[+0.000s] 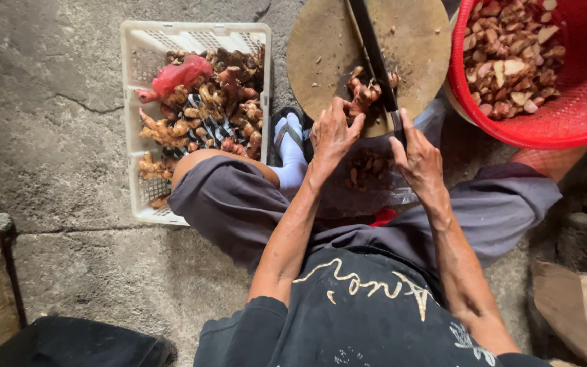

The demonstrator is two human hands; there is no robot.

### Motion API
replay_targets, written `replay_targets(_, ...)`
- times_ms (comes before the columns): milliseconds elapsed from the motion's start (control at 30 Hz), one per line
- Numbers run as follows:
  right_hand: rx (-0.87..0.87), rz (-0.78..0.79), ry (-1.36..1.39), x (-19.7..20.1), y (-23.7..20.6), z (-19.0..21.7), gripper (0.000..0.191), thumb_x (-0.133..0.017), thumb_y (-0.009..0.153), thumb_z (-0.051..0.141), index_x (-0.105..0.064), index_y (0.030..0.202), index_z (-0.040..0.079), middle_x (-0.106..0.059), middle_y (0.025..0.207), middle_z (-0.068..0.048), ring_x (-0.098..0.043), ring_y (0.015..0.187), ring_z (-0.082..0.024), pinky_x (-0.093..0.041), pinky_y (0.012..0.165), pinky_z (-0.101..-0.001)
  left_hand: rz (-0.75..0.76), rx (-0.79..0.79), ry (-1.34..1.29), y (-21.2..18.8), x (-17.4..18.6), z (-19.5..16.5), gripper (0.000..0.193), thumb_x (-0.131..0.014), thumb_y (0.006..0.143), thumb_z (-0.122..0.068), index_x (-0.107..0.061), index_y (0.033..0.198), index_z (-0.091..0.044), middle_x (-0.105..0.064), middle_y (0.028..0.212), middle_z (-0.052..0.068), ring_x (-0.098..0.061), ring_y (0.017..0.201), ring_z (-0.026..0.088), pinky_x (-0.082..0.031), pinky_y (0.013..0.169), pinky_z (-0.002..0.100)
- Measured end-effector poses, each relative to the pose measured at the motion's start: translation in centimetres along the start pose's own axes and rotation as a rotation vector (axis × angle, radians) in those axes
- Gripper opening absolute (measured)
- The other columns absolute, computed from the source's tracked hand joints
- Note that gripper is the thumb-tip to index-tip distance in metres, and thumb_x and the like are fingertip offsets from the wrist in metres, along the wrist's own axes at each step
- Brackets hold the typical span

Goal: The person sits cross-legged on the floor and uses a large knife to chop ginger roots on a round wooden board. They pick ginger from a white crate, slice it into small pieces, and transfer the pieces into a red basket.

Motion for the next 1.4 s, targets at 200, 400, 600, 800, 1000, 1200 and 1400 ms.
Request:
replay_targets(200, 0.054, -0.201, 0.112, 1.7, -1.0, 0.5, 0.064, -0.067, 0.109, 0.018, -0.035, 0.164, 0.014, -0.068, 0.126, -0.023, -0.072, 0.104, -0.039, -0.060, 0.084, -0.0447, 0.039, 0.019, 0.005, 0.2, -0.3, 0.1, 0.041, -0.080, 0.083, -0.038, -0.059, 0.105, -0.011, -0.071, 0.092, 0.012, -0.069, 0.092, 0.035, -0.053, 0.077, 0.049)
replay_targets(400, -0.105, 0.020, 0.019, -1.8, -0.5, 0.6, 0.065, -0.068, 0.103, 0.020, -0.038, 0.161, 0.013, -0.068, 0.121, -0.023, -0.072, 0.088, -0.040, -0.059, 0.072, -0.0465, 0.040, 0.034, 0.022, 0.3, -0.7, 0.0, 0.041, -0.079, 0.082, -0.038, -0.058, 0.105, -0.011, -0.072, 0.097, 0.009, -0.068, 0.092, 0.032, -0.049, 0.076, 0.049)
replay_targets(600, 0.070, -0.056, 0.034, -1.5, -0.9, -1.3, 0.067, -0.069, 0.103, 0.022, -0.039, 0.162, 0.015, -0.069, 0.113, -0.020, -0.071, 0.092, -0.041, -0.058, 0.076, -0.0478, 0.043, 0.024, 0.014, -0.2, -0.9, 0.3, 0.040, -0.078, 0.082, -0.037, -0.058, 0.105, -0.012, -0.072, 0.098, 0.008, -0.068, 0.095, 0.032, -0.049, 0.078, 0.049)
replay_targets(800, 0.053, 0.014, -0.346, -1.0, -0.7, -0.6, 0.069, -0.072, 0.097, 0.022, -0.044, 0.160, 0.022, -0.063, 0.093, -0.013, -0.068, 0.070, -0.033, -0.056, 0.058, -0.0457, 0.066, 0.046, 0.013, 0.0, -1.1, 0.5, 0.041, -0.078, 0.082, -0.038, -0.058, 0.106, -0.011, -0.072, 0.101, 0.009, -0.067, 0.097, 0.033, -0.049, 0.080, 0.049)
replay_targets(1000, 0.094, -0.022, -0.223, 0.9, -0.4, 0.0, 0.069, -0.073, 0.098, 0.022, -0.041, 0.160, 0.020, -0.064, 0.094, -0.013, -0.068, 0.067, -0.033, -0.056, 0.058, -0.0448, 0.029, 0.021, 0.015, -0.3, -0.9, 0.2, 0.042, -0.078, 0.082, -0.038, -0.057, 0.106, -0.011, -0.072, 0.101, 0.009, -0.068, 0.096, 0.033, -0.049, 0.079, 0.050)
replay_targets(1200, 0.100, -0.188, -0.004, 1.7, -1.8, 0.7, 0.069, -0.068, 0.109, 0.019, -0.030, 0.167, 0.019, -0.065, 0.103, -0.015, -0.069, 0.077, -0.033, -0.058, 0.065, -0.0433, 0.044, 0.027, 0.031, -0.2, -1.0, 0.3, 0.044, -0.079, 0.082, -0.039, -0.057, 0.107, -0.011, -0.071, 0.099, 0.009, -0.067, 0.094, 0.033, -0.049, 0.077, 0.050)
replay_targets(1400, 0.005, 0.006, -0.003, -1.2, -1.6, -0.2, 0.067, -0.069, 0.104, 0.023, -0.038, 0.163, 0.019, -0.067, 0.102, -0.018, -0.069, 0.082, -0.038, -0.057, 0.070, -0.0486, 0.028, -0.021, 0.048, -0.3, -1.1, 0.2, 0.042, -0.078, 0.085, -0.037, -0.056, 0.109, -0.010, -0.071, 0.101, 0.010, -0.066, 0.095, 0.033, -0.048, 0.078, 0.050)
Point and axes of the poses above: each hand's wrist, its own y-axis towards the middle knuckle, its own x-axis out of the back of the hand, z = x × y, the point moved 1 cm from there along y, towards the middle knuckle
